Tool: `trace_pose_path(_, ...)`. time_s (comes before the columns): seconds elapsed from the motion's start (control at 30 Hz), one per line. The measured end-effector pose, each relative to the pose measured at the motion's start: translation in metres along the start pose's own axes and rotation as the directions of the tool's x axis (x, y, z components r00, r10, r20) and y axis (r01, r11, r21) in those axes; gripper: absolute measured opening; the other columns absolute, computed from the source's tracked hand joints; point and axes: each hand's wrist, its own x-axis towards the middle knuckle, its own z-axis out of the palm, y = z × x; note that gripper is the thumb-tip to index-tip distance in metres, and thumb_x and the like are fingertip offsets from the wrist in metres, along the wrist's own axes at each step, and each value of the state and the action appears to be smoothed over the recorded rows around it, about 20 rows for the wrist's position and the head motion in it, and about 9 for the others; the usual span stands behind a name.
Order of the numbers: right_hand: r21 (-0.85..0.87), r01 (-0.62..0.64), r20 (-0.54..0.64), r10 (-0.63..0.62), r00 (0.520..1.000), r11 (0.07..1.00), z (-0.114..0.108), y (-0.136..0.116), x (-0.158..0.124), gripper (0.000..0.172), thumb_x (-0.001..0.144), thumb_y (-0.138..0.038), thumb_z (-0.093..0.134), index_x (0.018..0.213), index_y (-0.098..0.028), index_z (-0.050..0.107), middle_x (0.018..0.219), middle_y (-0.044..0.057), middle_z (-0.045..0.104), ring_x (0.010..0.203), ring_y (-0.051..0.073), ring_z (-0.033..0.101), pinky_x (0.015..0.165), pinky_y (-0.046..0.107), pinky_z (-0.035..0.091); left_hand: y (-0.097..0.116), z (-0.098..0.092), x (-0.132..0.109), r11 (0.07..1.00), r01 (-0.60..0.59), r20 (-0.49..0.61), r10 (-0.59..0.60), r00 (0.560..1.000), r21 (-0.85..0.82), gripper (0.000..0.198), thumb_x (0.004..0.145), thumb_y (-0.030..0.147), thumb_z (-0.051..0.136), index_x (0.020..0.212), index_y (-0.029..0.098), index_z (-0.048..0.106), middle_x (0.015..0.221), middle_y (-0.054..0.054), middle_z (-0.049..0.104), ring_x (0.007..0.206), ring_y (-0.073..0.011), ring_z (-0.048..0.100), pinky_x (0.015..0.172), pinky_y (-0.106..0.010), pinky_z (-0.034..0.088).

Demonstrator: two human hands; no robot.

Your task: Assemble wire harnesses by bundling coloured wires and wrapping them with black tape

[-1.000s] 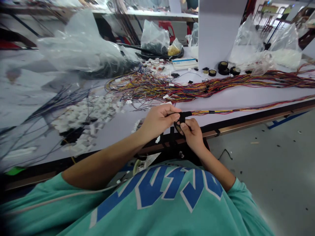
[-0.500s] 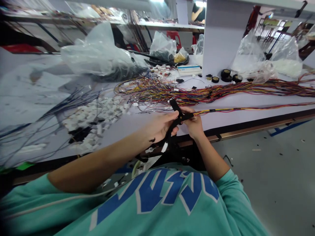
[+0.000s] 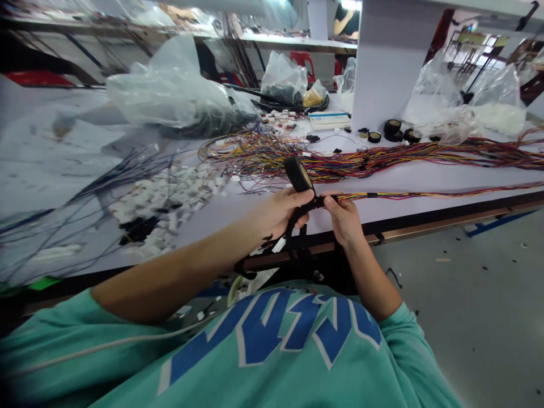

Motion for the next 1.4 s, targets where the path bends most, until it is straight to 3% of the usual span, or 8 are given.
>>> trace_pose_path(0.17, -0.078, -0.005, -0.078, -0.001, 0.997, 0.997, 0.002, 0.004, 0.001, 0.031, 0.055, -0.046, 0.073, 0.064, -0.019, 0.061, 0.065, -0.001, 0.058, 0.068, 0.014, 0.053, 0.072, 0.031, 0.043, 0.011, 0.004, -0.004, 0.996, 0.042, -0.035, -0.039, 0.999, 0.073, 0.034, 0.065, 0.044, 0.069, 0.071, 0.014, 0.054, 0.056, 0.002, 0.052, 0.038, -0.0055, 0.045, 0.034, -0.018, 0.033)
trace_pose_path(0.33, -0.111, -0.025, -0.136, 0.01, 0.991, 0.993, 0.004, 0.006, 0.0, 0.03, 0.054, -0.045, 0.072, 0.057, -0.019, 0.057, 0.059, -0.002, 0.055, 0.065, 0.013, 0.051, 0.067, 0.029, 0.042, 0.014, 0.002, -0.006, 0.971, 0.051, -0.035, -0.044, 0.998, 0.232, 0.035, 0.067, 0.045, 0.066, 0.079, 0.013, 0.057, 0.068, -0.001, 0.059, 0.045, -0.0075, 0.051, 0.039, -0.019, 0.04)
trace_pose_path(0.53, -0.142, -0.017, -0.111, 0.001, 0.994, 0.99, 0.005, 0.005, 0.001, 0.029, 0.053, -0.046, 0.071, 0.052, -0.02, 0.056, 0.055, -0.001, 0.057, 0.067, 0.015, 0.055, 0.07, 0.03, 0.044, 0.014, -0.011, -0.005, 0.857, -0.082, 0.073, 0.052, 0.996, 0.509, 0.034, 0.051, 0.02, 0.071, 0.082, 0.013, 0.06, 0.074, -0.001, 0.064, 0.063, -0.0122, 0.057, 0.057, -0.024, 0.048)
trace_pose_path(0.63, -0.176, -0.05, -0.073, 0.038, 0.997, 0.983, 0.002, 0.003, 0.002, 0.029, 0.054, -0.048, 0.069, 0.055, -0.02, 0.058, 0.056, -0.001, 0.058, 0.068, 0.016, 0.056, 0.07, 0.031, 0.045, 0.018, -0.018, 0.0, 0.875, -0.043, 0.153, -0.036, 0.988, 0.482, 0.024, 0.051, 0.017, 0.067, 0.074, 0.013, 0.061, 0.068, -0.001, 0.064, 0.061, -0.0126, 0.059, 0.058, -0.025, 0.049)
trace_pose_path(0.8, -0.18, -0.063, -0.033, 0.058, 0.998, 0.982, -0.003, 0.001, 0.004, 0.031, 0.054, -0.048, 0.069, 0.051, -0.02, 0.056, 0.055, 0.0, 0.056, 0.068, 0.016, 0.057, 0.068, 0.031, 0.046, 0.028, -0.022, 0.006, 0.884, 0.073, 0.184, -0.176, 0.967, 0.461, 0.014, 0.051, 0.013, 0.065, 0.065, 0.012, 0.062, 0.057, -0.001, 0.062, 0.056, -0.0149, 0.061, 0.052, -0.023, 0.046)
trace_pose_path(0.97, -0.131, -0.095, -0.004, 0.095, 0.995, 0.987, -0.005, 0.0, 0.006, 0.033, 0.05, -0.049, 0.073, 0.051, -0.02, 0.057, 0.056, -0.001, 0.057, 0.063, 0.014, 0.054, 0.064, 0.03, 0.045, 0.029, -0.018, 0.011, 0.892, 0.018, 0.243, -0.142, 0.96, 0.451, 0.017, 0.049, 0.007, 0.063, 0.065, 0.013, 0.062, 0.059, 0.0, 0.063, 0.057, -0.0128, 0.059, 0.056, -0.024, 0.048)
trace_pose_path(1.2, -0.132, -0.115, 0.034, 0.12, 0.992, 0.985, -0.008, -0.005, 0.009, 0.037, 0.051, -0.051, 0.074, 0.058, -0.018, 0.059, 0.059, -0.001, 0.056, 0.06, 0.012, 0.051, 0.061, 0.028, 0.045, 0.018, -0.019, 0.019, 0.851, 0.049, 0.23, -0.196, 0.953, 0.522, 0.014, 0.049, 0.01, 0.062, 0.061, 0.014, 0.061, 0.051, 0.001, 0.058, 0.062, -0.0177, 0.06, 0.057, -0.025, 0.047)
trace_pose_path(1.4, -0.132, -0.103, 0.052, 0.111, 0.992, 0.986, -0.009, -0.001, 0.01, 0.036, 0.052, -0.051, 0.074, 0.06, -0.019, 0.059, 0.059, -0.002, 0.054, 0.056, 0.011, 0.05, 0.056, 0.027, 0.044, 0.019, -0.021, 0.019, 0.847, 0.002, 0.2, -0.127, 0.972, 0.531, 0.014, 0.046, 0.006, 0.064, 0.058, 0.014, 0.062, 0.053, 0.001, 0.059, 0.066, -0.0189, 0.061, 0.065, -0.028, 0.048)
